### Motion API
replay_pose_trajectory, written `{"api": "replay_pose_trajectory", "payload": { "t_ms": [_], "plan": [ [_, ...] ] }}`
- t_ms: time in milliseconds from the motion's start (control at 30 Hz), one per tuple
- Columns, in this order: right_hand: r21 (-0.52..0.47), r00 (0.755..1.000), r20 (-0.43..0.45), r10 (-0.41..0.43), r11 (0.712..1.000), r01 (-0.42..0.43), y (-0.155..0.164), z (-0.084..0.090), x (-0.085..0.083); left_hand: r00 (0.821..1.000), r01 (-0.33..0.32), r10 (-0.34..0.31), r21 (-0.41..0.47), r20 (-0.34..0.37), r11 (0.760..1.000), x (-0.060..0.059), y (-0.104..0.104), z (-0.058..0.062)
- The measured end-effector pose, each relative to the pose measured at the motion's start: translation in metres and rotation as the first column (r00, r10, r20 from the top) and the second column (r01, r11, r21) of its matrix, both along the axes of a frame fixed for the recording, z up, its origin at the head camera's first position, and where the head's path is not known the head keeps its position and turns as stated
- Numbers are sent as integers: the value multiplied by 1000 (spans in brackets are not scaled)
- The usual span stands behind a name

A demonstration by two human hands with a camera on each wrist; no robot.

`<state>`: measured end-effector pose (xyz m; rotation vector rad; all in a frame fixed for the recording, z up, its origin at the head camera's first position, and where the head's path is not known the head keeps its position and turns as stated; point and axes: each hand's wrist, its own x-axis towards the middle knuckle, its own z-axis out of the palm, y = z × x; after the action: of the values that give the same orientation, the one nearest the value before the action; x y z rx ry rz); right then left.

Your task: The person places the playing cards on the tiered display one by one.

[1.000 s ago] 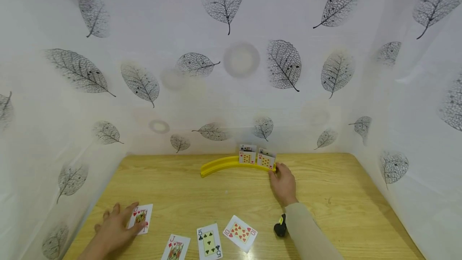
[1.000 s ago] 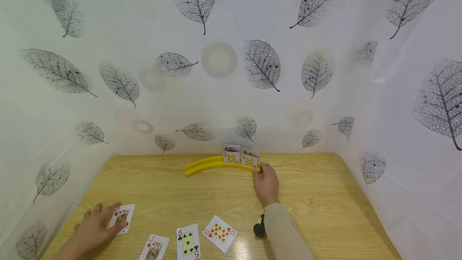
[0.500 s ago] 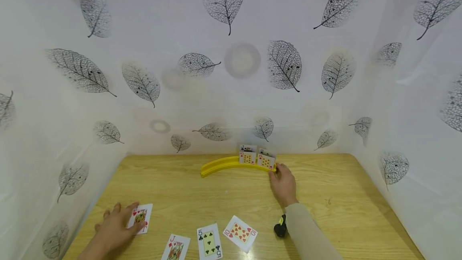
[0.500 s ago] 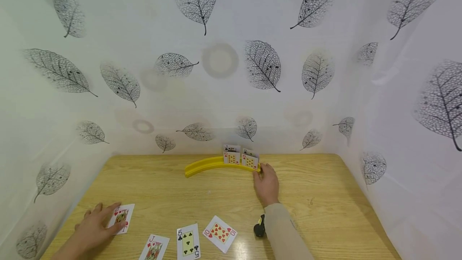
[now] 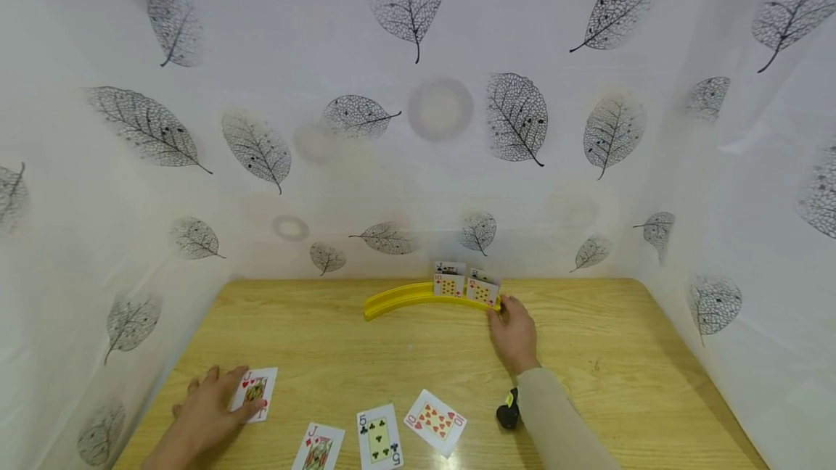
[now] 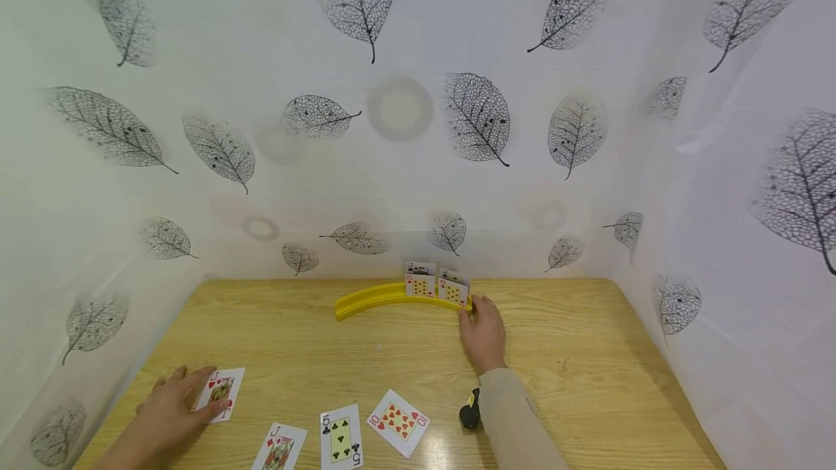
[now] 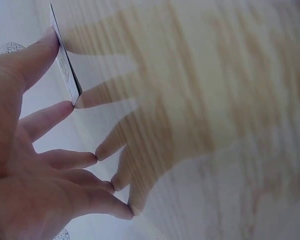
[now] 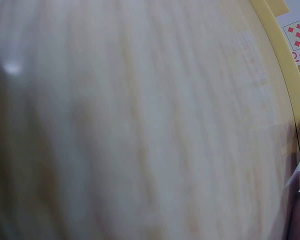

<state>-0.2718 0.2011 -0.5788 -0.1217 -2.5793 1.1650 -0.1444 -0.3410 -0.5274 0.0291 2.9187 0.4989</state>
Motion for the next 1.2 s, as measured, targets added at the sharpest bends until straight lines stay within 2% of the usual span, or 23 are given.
{"api": "replay_pose_trajectory", "payload": {
  "t_ms": [267,400,667,933,1100,1200],
  "plan": [
    [-4,1000,-9,8,1000,-8,1,-1,0,1000,-15,15,15,-27,1000,0,1,0],
    [-7,1000,-6,12,1000,-12,0,0,1,997,-31,34,41,-64,999,2,2,1],
    [-9,1000,-27,3,1000,-4,0,0,2,985,-63,92,198,-144,978,5,7,-1],
    [-12,1000,-18,3,1000,-4,1,-2,1,963,-55,123,270,-241,961,3,10,2],
    [-13,1000,-28,7,1000,-7,1,-1,1,954,-88,179,347,-240,934,0,13,5],
    [-15,1000,-20,6,1000,-6,1,0,1,957,-109,216,451,-194,886,0,17,6]
  ]
}}
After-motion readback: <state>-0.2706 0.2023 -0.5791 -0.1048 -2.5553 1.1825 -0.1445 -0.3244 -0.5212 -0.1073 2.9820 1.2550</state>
